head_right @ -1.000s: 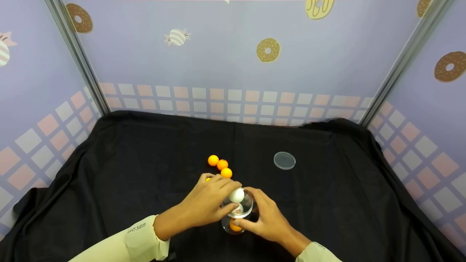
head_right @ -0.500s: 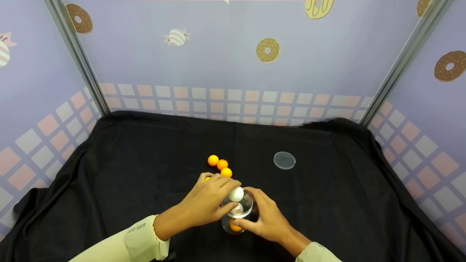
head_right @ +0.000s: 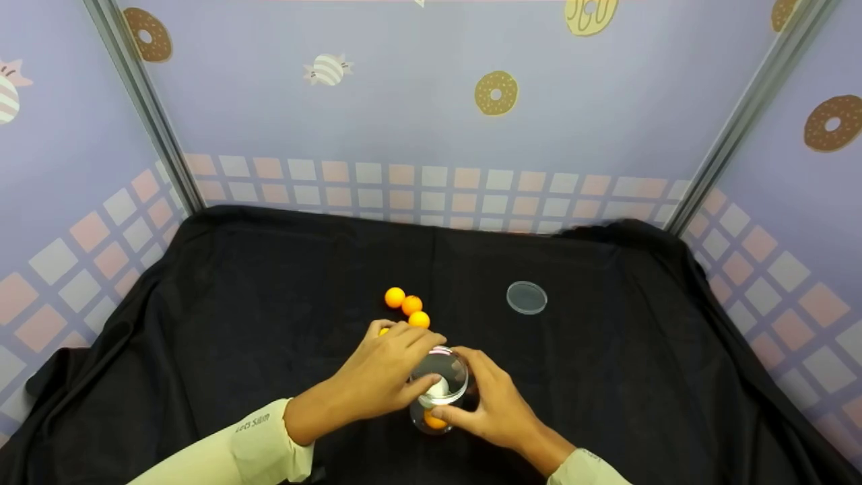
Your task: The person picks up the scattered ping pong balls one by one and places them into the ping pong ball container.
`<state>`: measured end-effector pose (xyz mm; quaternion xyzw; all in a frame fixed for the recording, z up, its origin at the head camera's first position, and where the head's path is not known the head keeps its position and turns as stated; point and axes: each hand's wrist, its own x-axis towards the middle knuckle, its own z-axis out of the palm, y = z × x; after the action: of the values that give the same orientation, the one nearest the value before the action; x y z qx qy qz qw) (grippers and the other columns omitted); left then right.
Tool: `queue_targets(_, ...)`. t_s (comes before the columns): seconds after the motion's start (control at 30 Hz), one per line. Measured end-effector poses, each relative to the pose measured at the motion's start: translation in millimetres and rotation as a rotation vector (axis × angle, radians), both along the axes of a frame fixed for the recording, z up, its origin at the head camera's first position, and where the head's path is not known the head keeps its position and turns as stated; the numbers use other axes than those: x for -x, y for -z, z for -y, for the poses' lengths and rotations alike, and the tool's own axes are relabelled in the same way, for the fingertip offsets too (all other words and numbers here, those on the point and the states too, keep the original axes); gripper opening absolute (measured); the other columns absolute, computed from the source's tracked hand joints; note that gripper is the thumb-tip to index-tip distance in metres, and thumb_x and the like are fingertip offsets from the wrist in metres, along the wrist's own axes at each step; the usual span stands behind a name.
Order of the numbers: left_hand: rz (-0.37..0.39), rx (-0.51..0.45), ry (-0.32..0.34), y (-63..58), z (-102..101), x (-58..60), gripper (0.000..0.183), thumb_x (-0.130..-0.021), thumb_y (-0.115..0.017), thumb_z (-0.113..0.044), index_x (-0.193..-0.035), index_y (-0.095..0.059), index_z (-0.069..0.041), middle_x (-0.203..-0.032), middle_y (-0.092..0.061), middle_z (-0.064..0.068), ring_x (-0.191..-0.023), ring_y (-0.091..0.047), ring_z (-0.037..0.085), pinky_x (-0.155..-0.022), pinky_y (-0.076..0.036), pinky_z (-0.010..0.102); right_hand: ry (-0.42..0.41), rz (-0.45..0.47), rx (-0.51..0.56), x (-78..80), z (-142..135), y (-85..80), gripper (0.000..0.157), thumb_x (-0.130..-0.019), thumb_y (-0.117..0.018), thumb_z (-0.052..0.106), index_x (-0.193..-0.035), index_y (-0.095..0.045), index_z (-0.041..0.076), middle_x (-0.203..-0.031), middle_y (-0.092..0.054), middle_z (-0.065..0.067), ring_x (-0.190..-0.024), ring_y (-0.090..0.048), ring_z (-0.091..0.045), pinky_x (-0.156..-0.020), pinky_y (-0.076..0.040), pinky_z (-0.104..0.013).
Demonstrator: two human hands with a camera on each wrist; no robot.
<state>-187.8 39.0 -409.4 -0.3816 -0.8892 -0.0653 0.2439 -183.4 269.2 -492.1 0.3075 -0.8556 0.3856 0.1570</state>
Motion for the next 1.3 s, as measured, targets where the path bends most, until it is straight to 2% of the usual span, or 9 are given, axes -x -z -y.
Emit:
queue_targets(0.3,-0.015,-0.002,0.005,2.4,-0.4,0.5,0.045,-0.090,-0.071,-0.049,-0.127,-0.064,-0.023,-0.116,-0.069,-0.009,-0.100,-0.064,0.013,-0.089,-0.043,0.042,-0.034,0.012,0.023,0.0,0.3,0.2,0.082,-0.076,-0.091,0.027,-0.146,-0.048,0.023,-0.128,-0.065,-0.009,-0.107,-0.069,-0.025,-0.074,-0.061,-0.036)
queue_targets(0.67,-0.004,-0.002,0.000,1.2,-0.4,2.2,0.045,-0.091,-0.071,-0.049,-0.127,-0.064,-0.023,-0.118,-0.069,-0.008,-0.101,-0.065,0.014,-0.088,-0.044,0.043,-0.037,0.004,0.025,-0.5,0.7,-0.6,0.080,-0.077,-0.090,0.030,-0.145,-0.049,0.023,-0.126,-0.066,-0.006,-0.107,-0.067,-0.011,-0.076,-0.061,-0.034)
queue_targets(0.83,0.004,-0.016,0.001,-0.3,0.3,3.4,0.045,-0.091,-0.071,-0.049,-0.128,-0.064,-0.023,-0.118,-0.069,-0.007,-0.100,-0.066,0.014,-0.088,-0.045,0.044,-0.034,0.009,0.029,-0.4,0.5,-0.1,0.079,-0.077,-0.090,0.031,-0.144,-0.051,0.019,-0.128,-0.064,0.003,-0.105,-0.068,-0.013,-0.075,-0.061,-0.032)
queue_targets(1.0,-0.004,-0.037,-0.002,-1.7,2.2,6.6,0.043,-0.093,-0.069,-0.047,-0.127,-0.064,-0.022,-0.117,-0.069,-0.007,-0.099,-0.066,0.014,-0.088,-0.046,0.043,-0.026,0.002,0.030,0.2,0.2,0.7,0.078,-0.075,-0.091,0.032,-0.141,-0.053,0.013,-0.126,-0.063,0.007,-0.101,-0.069,-0.018,-0.074,-0.061,-0.031)
queue_targets(1.13,-0.008,-0.048,-0.018,-1.1,3.9,9.0,0.042,-0.094,-0.068,-0.047,-0.127,-0.064,-0.022,-0.115,-0.069,-0.007,-0.099,-0.064,0.014,-0.089,-0.047,0.044,-0.038,0.009,0.039,0.0,0.2,0.1,0.078,-0.075,-0.091,0.028,-0.141,-0.053,0.012,-0.125,-0.063,0.006,-0.100,-0.069,-0.020,-0.073,-0.061,-0.031)
queue_targets(1.3,-0.002,-0.080,-0.038,0.8,6.6,14.7,0.042,-0.094,-0.067,-0.046,-0.128,-0.064,-0.022,-0.114,-0.069,-0.007,-0.099,-0.066,0.013,-0.087,-0.046,0.042,-0.048,0.014,0.048,-0.7,0.2,-0.1,0.078,-0.075,-0.091,0.026,-0.142,-0.052,0.013,-0.123,-0.065,-0.002,-0.102,-0.069,-0.022,-0.074,-0.060,-0.029)
